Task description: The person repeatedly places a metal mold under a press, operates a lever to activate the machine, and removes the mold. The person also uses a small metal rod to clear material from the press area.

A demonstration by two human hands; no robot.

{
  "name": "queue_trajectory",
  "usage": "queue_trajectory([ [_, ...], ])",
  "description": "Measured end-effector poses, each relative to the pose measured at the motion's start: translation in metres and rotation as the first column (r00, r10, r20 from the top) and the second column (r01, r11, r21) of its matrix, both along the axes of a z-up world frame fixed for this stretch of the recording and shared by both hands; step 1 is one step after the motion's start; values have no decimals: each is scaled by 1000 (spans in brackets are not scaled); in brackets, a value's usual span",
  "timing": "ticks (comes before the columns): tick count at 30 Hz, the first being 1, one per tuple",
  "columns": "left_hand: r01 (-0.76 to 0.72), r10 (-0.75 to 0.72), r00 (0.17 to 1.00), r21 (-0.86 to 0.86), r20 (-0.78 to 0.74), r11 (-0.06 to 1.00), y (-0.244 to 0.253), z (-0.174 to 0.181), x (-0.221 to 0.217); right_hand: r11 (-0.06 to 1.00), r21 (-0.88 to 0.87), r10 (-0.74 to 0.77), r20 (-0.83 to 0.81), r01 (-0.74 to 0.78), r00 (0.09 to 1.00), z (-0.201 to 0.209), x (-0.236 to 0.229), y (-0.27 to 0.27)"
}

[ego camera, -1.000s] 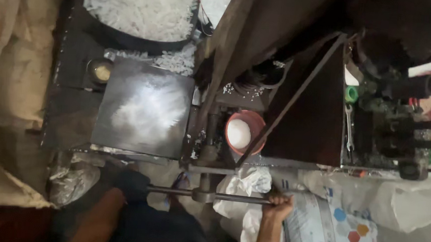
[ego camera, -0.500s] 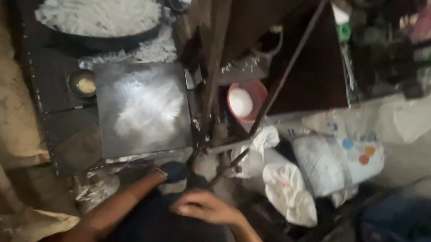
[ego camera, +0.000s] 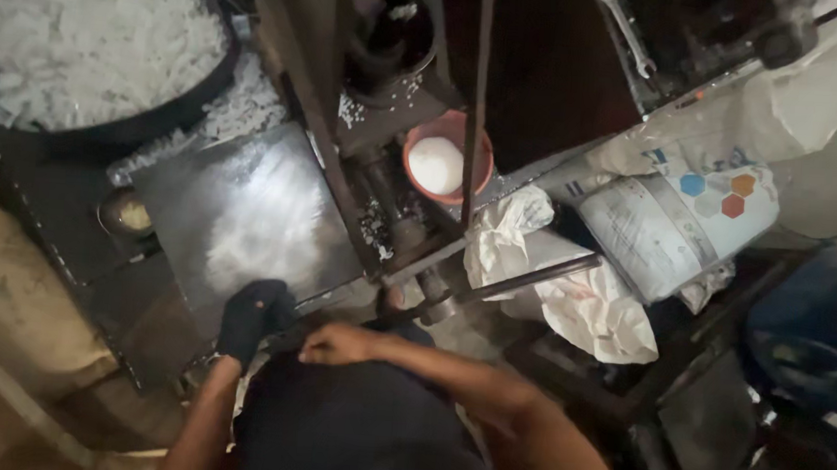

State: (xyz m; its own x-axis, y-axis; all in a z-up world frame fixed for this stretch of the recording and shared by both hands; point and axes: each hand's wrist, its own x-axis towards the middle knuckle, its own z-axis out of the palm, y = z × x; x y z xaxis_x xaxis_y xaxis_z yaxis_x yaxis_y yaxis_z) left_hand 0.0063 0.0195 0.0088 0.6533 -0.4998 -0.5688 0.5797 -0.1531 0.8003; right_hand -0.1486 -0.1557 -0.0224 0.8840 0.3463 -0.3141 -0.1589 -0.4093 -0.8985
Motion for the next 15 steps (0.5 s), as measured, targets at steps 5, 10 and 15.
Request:
queue_trajectory([
  [5,171,-183,961,75,205,982,-38,4,16,571,176,-811,277,802,516,99,26,-72],
  [10,127,-262,920,409,291,903,-139,18,52,264,251,-877,464,931,124,69,121,-192],
  [15,-6,-618,321,655,717,756,-225,2,110,252,276,-966,124,928,225,-8,178,-249],
])
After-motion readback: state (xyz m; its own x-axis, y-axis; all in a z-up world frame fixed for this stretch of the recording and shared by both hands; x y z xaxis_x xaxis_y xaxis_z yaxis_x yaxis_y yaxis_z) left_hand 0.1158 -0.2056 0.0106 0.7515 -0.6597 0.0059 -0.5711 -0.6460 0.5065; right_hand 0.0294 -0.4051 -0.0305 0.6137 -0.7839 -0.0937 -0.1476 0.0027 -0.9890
